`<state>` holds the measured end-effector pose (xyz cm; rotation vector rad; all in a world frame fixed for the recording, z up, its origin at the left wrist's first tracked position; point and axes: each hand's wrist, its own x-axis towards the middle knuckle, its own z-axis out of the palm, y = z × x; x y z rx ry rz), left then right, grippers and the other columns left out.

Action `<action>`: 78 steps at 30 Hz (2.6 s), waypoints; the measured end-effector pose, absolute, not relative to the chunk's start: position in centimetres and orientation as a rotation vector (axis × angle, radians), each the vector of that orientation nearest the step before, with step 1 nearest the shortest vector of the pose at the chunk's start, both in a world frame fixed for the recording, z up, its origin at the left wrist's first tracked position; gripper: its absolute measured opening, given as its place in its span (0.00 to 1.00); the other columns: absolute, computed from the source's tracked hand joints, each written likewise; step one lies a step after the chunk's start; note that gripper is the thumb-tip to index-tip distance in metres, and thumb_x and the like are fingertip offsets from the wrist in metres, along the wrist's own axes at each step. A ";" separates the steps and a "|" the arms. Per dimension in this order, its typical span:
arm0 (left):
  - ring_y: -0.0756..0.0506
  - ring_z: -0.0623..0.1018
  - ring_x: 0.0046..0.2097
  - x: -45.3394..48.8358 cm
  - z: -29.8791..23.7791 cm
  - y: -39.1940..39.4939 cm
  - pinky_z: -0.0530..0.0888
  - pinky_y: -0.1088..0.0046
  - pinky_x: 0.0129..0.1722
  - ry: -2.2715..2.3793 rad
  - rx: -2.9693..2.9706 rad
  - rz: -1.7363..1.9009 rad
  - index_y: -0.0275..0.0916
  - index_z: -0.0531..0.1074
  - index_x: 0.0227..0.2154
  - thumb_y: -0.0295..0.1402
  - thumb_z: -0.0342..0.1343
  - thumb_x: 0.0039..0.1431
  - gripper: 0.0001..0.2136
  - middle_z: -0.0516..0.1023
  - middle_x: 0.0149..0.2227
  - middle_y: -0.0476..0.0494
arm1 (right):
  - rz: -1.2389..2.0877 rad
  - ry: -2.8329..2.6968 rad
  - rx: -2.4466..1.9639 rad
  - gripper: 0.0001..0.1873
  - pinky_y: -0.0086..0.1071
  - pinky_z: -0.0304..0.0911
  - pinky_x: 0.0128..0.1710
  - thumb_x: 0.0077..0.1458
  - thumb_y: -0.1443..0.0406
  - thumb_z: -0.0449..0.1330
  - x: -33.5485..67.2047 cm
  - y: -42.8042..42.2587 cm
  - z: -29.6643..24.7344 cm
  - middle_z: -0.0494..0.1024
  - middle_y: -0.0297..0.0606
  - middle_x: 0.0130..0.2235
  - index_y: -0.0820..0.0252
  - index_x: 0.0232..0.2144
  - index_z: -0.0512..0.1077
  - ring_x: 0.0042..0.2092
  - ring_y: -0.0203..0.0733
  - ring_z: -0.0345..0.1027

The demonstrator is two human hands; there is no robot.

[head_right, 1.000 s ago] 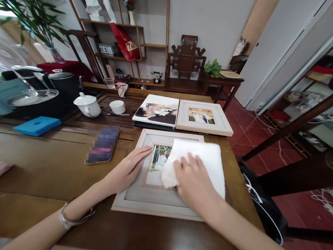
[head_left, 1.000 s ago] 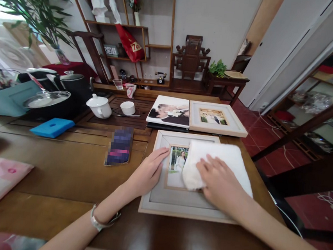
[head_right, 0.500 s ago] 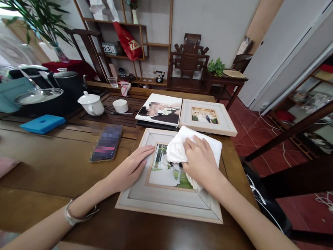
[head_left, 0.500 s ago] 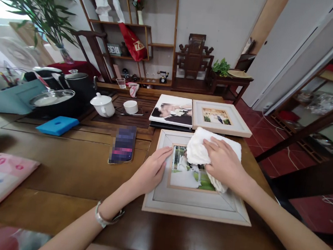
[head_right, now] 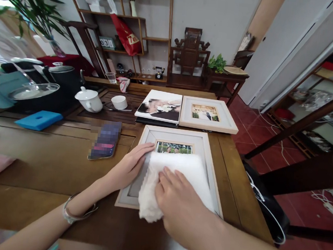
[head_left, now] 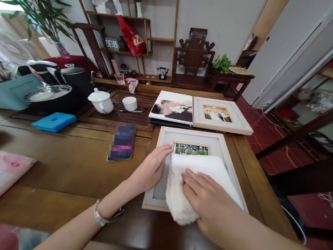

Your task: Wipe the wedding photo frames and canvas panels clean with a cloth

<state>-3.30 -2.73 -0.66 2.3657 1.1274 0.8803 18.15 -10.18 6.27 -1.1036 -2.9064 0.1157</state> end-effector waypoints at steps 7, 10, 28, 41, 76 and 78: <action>0.42 0.64 0.64 -3.1 -0.5 -2.7 0.62 0.54 0.64 1.155 2.341 0.856 0.35 0.65 0.55 0.24 0.41 0.65 0.17 0.66 0.61 0.34 | -0.164 -2.792 -1.543 0.33 0.51 0.62 0.55 0.38 0.78 0.51 24.3 -7.3 7.1 0.76 0.53 0.52 0.70 0.51 0.72 0.59 0.58 0.64; 0.41 0.64 0.64 -3.1 -0.4 -2.7 0.61 0.54 0.65 1.163 2.340 0.844 0.34 0.64 0.57 0.25 0.42 0.65 0.18 0.66 0.61 0.33 | -0.350 -2.594 -1.720 0.32 0.51 0.60 0.57 0.43 0.77 0.51 25.7 -3.4 6.0 0.72 0.54 0.56 0.73 0.53 0.70 0.60 0.59 0.61; 0.42 0.64 0.64 -3.3 -0.3 -2.6 0.61 0.54 0.65 1.161 2.333 0.839 0.35 0.62 0.59 0.25 0.41 0.66 0.20 0.65 0.61 0.34 | -0.148 -2.741 -1.312 0.39 0.47 0.69 0.52 0.30 0.73 0.51 23.3 -11.5 6.0 0.76 0.43 0.53 0.66 0.50 0.73 0.56 0.55 0.67; 0.41 0.64 0.64 -3.2 -0.2 -2.8 0.61 0.54 0.65 1.173 2.345 0.824 0.35 0.62 0.59 0.26 0.42 0.66 0.20 0.66 0.61 0.34 | -0.086 -2.537 -1.520 0.35 0.53 0.51 0.62 0.44 0.73 0.52 25.9 0.7 4.0 0.67 0.55 0.60 0.74 0.58 0.65 0.64 0.58 0.53; 0.41 0.64 0.64 -3.0 -0.9 -2.6 0.62 0.53 0.64 1.155 2.335 0.904 0.35 0.62 0.60 0.26 0.39 0.67 0.20 0.65 0.62 0.33 | 0.144 -2.917 -1.436 0.27 0.50 0.67 0.48 0.42 0.71 0.56 17.4 -11.0 7.2 0.77 0.57 0.50 0.70 0.48 0.73 0.52 0.61 0.69; 0.41 0.64 0.64 -3.0 -0.9 -2.6 0.62 0.53 0.65 1.157 2.321 0.912 0.36 0.63 0.59 0.26 0.40 0.66 0.20 0.65 0.62 0.33 | 0.186 -2.971 -1.278 0.29 0.49 0.69 0.48 0.42 0.68 0.58 16.4 -13.0 7.6 0.76 0.59 0.50 0.73 0.49 0.72 0.51 0.62 0.70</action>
